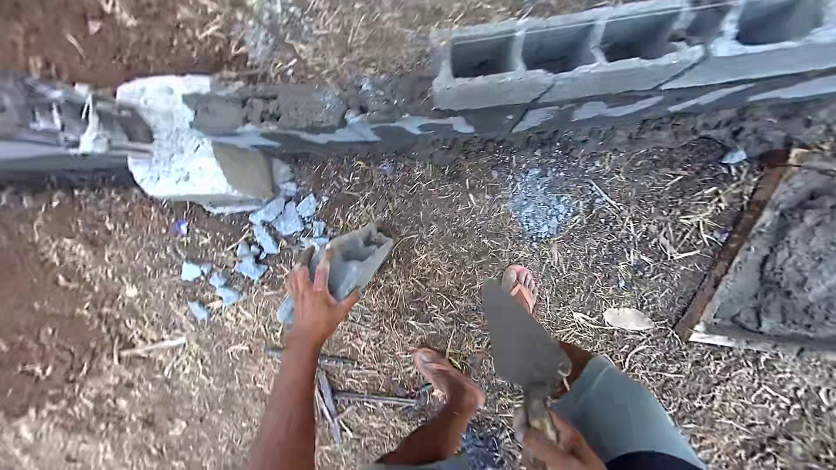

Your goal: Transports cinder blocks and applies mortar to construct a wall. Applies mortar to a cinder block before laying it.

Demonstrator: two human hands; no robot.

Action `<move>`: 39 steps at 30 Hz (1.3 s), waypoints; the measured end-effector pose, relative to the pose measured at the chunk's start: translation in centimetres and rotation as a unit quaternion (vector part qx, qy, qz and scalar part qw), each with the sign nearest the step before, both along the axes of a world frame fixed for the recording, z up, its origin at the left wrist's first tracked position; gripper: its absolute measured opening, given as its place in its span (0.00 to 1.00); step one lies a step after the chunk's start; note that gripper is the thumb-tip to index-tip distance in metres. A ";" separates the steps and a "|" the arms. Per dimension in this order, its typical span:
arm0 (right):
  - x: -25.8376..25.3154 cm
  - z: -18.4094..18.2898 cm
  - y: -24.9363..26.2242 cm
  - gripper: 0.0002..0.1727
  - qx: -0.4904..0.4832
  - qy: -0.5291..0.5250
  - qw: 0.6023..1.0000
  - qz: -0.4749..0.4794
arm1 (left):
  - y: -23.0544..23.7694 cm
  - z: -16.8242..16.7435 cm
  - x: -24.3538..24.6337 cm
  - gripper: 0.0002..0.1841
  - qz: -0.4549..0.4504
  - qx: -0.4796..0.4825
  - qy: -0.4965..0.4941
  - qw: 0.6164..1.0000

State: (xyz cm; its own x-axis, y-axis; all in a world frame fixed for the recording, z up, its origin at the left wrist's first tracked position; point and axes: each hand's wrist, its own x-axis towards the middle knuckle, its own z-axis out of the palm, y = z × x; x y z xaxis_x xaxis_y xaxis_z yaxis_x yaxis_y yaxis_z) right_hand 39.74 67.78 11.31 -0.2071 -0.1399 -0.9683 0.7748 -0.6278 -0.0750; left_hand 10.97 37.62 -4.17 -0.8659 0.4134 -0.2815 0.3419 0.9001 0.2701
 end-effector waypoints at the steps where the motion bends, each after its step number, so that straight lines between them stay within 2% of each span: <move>1: -0.4 -0.1 0.1 0.09 0.021 0.009 1.000 0.010 | -0.1 0.1 0.0 0.54 0.009 0.000 0.002 1.000; 3: -1.2 -1.2 0.3 0.10 0.077 0.046 0.994 0.066 | -0.4 0.6 0.2 0.59 0.050 -0.035 0.015 0.998; 5: -2.6 -3.7 0.5 0.13 0.153 0.099 0.973 0.142 | -0.9 1.7 1.0 0.64 0.133 -0.051 0.026 0.989; 7: -5.1 -6.4 0.5 0.16 0.217 0.144 0.943 0.205 | -2.4 2.3 3.1 0.59 0.255 0.020 0.021 0.967; 10: -9.0 -9.4 -1.7 0.18 0.244 0.221 0.913 0.240 | -4.0 0.3 6.8 0.52 0.444 0.196 -0.002 0.874; 12: -10.5 -10.8 -4.5 0.19 0.213 0.245 0.913 0.246 | -4.3 -1.6 7.7 0.51 0.506 0.293 -0.010 0.811; 13: -11.1 -11.3 -6.0 0.19 0.193 0.251 0.916 0.247 | -4.2 -2.0 7.5 0.51 0.517 0.324 -0.014 0.793; 16: -12.0 -13.7 -9.3 0.19 0.143 0.281 0.910 0.268 | -5.2 -3.2 6.8 0.47 0.504 0.404 -0.027 0.763; 19: -11.8 -17.3 -10.7 0.19 0.134 0.327 0.897 0.266 | -6.0 -4.8 6.8 0.39 0.485 0.452 0.011 0.749; 22: -12.1 -21.0 -10.7 0.17 0.210 0.364 0.880 0.222 | -5.0 -5.4 7.0 0.36 0.483 0.452 0.073 0.746; 24: -13.3 -22.6 -10.0 0.21 0.267 0.374 0.867 0.193 | -5.1 -5.5 6.8 0.35 0.480 0.439 0.088 0.754; 28: -17.3 -23.0 -9.4 0.23 0.298 0.440 0.838 0.122 | -5.8 -5.4 6.6 0.34 0.487 0.442 0.085 0.748; 31: -19.7 -22.7 -9.8 0.33 0.293 0.501 0.802 0.144 | -5.9 -6.2 8.7 0.37 0.451 0.502 0.080 0.734; 33: -21.1 -23.7 -10.3 0.35 0.280 0.546 0.776 0.147 | -6.0 -7.5 11.1 0.48 0.386 0.496 0.086 0.773; 35: -22.2 -25.0 -11.6 0.31 0.241 0.601 0.753 0.117 | -5.7 -8.7 12.0 0.58 0.362 0.461 0.104 0.803; 37: -22.2 -26.4 -13.0 0.25 0.226 0.617 0.748 0.097 | -5.5 -10.5 11.4 0.59 0.355 0.485 0.129 0.788; 39: -22.4 -27.5 -13.9 0.26 0.233 0.611 0.752 0.082 | -5.2 -11.7 10.9 0.56 0.368 0.506 0.138 0.768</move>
